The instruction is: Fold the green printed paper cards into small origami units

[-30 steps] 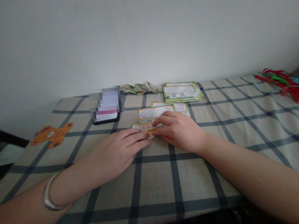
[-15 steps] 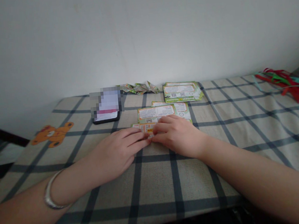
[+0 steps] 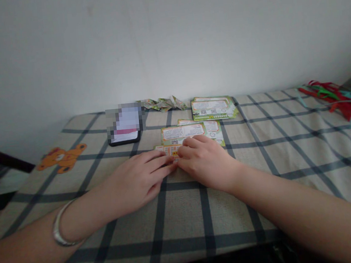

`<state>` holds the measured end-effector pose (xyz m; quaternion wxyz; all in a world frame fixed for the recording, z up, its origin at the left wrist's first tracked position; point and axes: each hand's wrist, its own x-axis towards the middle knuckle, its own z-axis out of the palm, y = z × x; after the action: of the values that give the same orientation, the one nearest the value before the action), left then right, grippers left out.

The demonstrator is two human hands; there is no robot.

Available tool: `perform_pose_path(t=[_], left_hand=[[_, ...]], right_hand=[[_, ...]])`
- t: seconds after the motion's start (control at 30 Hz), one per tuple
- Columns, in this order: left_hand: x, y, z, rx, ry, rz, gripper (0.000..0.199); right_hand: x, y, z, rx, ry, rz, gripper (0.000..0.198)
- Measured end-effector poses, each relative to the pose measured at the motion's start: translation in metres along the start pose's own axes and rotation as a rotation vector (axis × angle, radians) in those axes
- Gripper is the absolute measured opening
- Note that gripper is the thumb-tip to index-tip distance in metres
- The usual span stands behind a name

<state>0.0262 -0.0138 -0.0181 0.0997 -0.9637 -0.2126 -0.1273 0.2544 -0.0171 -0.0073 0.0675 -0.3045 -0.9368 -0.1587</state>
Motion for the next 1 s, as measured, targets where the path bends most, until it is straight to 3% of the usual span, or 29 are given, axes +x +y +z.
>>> perform_pose_path(t=[0.5, 1.0], left_hand=[[-0.0006, -0.0004, -0.0013, -0.048, 0.004, -0.008, 0.034], [-0.0019, -0.0026, -0.0029, -0.121, -0.037, -0.007, 0.028]], right_hand=[[-0.0021, 0.0028, -0.0036, -0.032, 0.008, 0.018, 0.019], [-0.0036, 0.002, -0.003, -0.097, -0.081, 0.131, 0.007]])
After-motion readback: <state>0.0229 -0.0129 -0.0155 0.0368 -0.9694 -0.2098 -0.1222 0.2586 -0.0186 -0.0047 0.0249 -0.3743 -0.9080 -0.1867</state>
